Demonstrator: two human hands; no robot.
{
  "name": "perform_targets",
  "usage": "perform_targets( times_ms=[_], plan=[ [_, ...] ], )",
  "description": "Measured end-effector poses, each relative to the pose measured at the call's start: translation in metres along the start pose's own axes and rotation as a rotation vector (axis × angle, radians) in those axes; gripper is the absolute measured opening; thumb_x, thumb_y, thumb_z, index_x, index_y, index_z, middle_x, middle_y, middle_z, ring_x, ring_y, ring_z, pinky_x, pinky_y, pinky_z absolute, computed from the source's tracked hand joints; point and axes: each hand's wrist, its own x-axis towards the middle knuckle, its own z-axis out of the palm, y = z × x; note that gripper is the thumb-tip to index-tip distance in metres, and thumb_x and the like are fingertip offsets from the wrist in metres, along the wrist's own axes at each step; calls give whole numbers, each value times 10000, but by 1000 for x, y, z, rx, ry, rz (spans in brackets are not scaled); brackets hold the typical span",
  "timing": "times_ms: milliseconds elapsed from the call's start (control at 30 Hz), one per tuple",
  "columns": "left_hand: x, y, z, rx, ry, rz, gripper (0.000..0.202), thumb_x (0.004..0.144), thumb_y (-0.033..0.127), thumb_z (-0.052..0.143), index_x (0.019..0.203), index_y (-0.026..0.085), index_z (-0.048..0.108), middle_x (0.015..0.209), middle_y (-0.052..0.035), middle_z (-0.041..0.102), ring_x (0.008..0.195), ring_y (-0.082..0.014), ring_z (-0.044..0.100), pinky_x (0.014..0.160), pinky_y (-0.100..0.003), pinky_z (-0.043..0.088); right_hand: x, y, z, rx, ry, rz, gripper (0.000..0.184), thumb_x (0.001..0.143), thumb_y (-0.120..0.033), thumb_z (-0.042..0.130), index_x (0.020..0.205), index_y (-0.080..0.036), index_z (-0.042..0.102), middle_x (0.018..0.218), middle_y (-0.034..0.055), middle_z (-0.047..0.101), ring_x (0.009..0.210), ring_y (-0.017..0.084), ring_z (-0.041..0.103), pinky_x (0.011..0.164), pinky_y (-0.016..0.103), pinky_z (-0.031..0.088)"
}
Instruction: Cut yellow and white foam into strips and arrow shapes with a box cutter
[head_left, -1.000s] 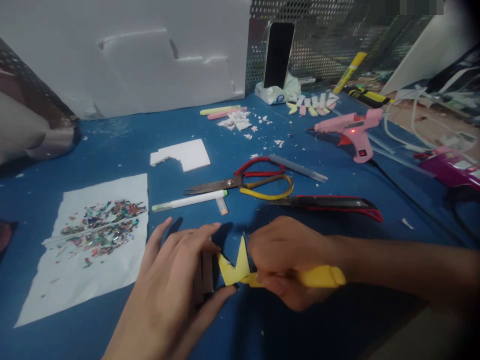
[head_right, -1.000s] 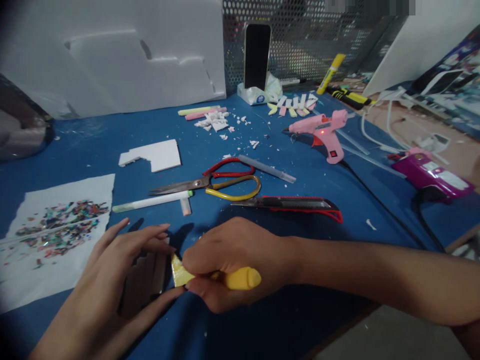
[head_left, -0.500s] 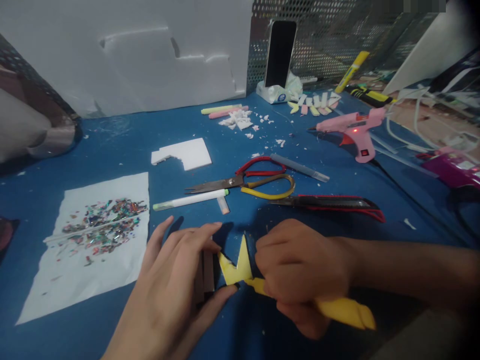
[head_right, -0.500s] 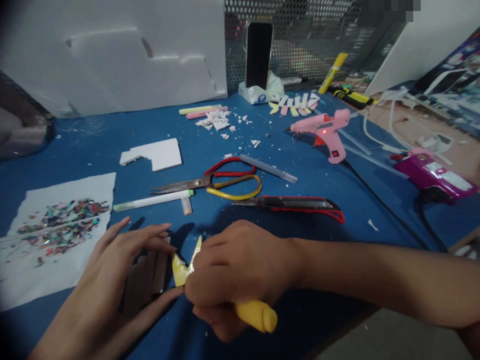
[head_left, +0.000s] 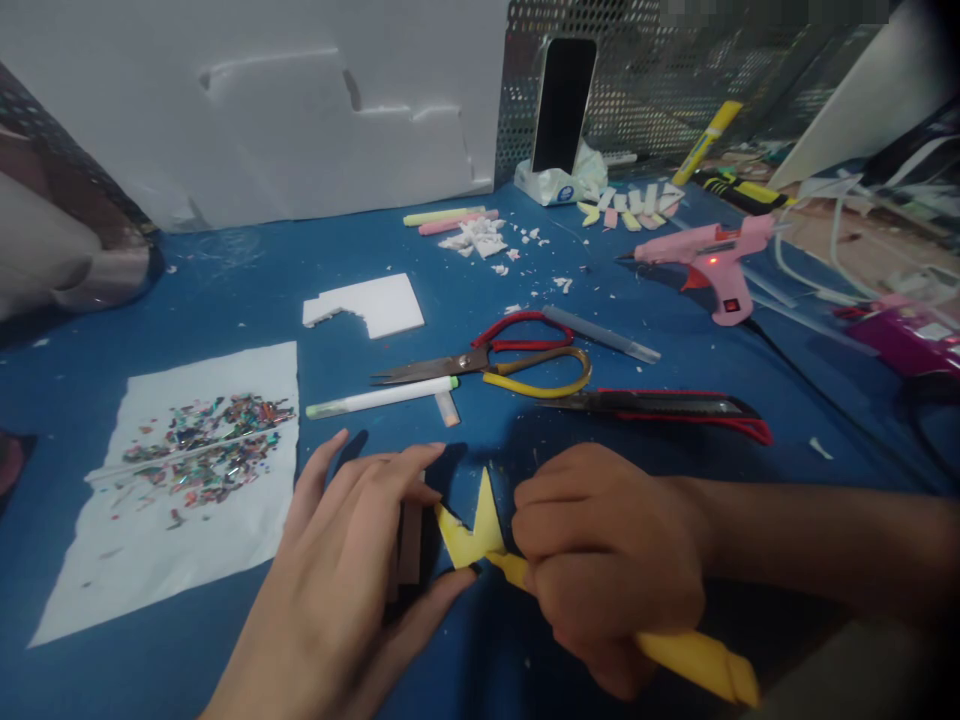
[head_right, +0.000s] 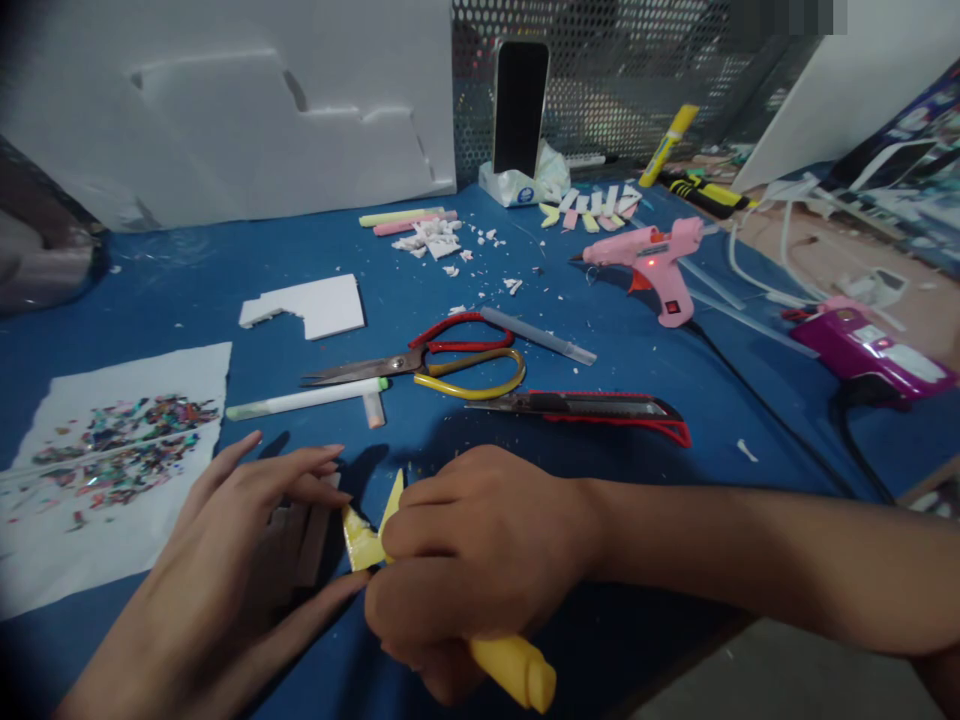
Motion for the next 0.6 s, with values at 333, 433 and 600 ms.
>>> perform_targets(
  times_ms=[333,433,600],
  plan=[
    [-1,0,-1,-14,-29,-28,655,848,356,617,1395,236,277,1074,-38,603,1141,-234,520,1142,-534,202,0,-1,3,-9,-6,8,202,831,-286,514,668,-212,421,576,-51,437,516,114,396,454,287,242],
    [-1,1,-2,-16,-22,-19,660,838,340,632,1390,217,292,1051,-28,595,1121,-221,523,1155,-499,183,0,-1,3,-11,-20,10,204,834,-286,510,665,-212,423,573,-47,433,533,115,408,457,288,235],
    [0,2,-3,-28,-23,-6,615,852,333,619,1371,201,318,1095,-37,583,1144,-212,509,1160,-477,177,-3,0,5,16,40,27,116,758,-195,484,683,-212,397,593,-43,446,553,118,440,470,283,223]
  ],
)
